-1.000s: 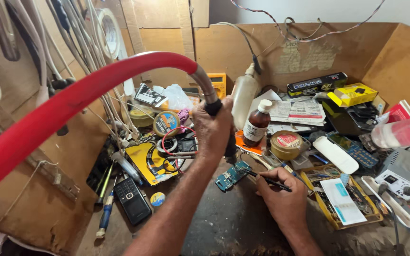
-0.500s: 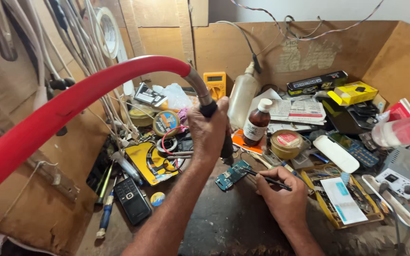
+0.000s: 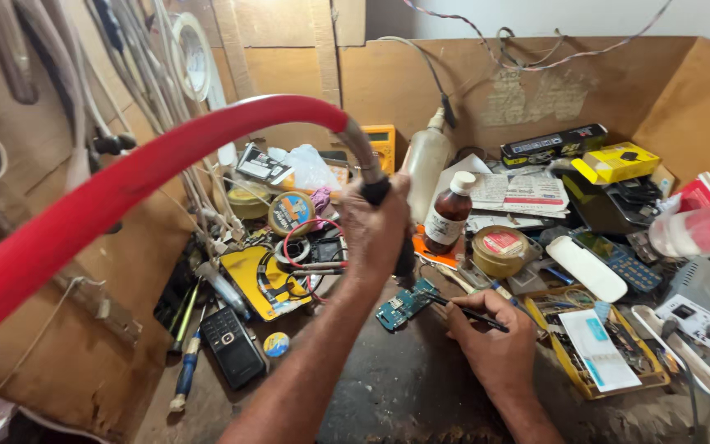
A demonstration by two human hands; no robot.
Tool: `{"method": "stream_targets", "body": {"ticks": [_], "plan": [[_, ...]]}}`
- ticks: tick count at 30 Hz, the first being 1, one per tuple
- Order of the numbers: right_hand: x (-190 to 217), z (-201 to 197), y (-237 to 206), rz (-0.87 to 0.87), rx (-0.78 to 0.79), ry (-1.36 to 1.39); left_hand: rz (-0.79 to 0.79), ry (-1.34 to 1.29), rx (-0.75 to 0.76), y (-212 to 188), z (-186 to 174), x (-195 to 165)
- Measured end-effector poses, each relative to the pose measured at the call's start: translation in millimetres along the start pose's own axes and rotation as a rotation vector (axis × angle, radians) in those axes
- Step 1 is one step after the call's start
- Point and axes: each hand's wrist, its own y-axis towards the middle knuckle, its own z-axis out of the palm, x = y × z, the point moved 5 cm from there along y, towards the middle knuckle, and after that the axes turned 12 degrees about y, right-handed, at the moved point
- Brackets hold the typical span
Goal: The person uses a hot air gun to heat a small circuit board while holding it with tweezers. They then use a multimeter to test continuity on the board and resume heating with the hot air gun.
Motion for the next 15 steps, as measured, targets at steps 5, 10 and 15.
{"method": "stream_targets", "body": {"ticks": [5, 10, 15], "plan": [[1, -1, 0, -0.01, -0.009, -0.025, 0.006, 0.043, 0.01, 0, 2, -2], [3, 0, 0, -0.055, -0.008, -0.053, 0.037, 0.039, 0.036, 2, -5, -3], [1, 1, 0, -0.001, -0.006, 0.0, 0.004, 0.036, 0.059, 0, 4, 1]]}}
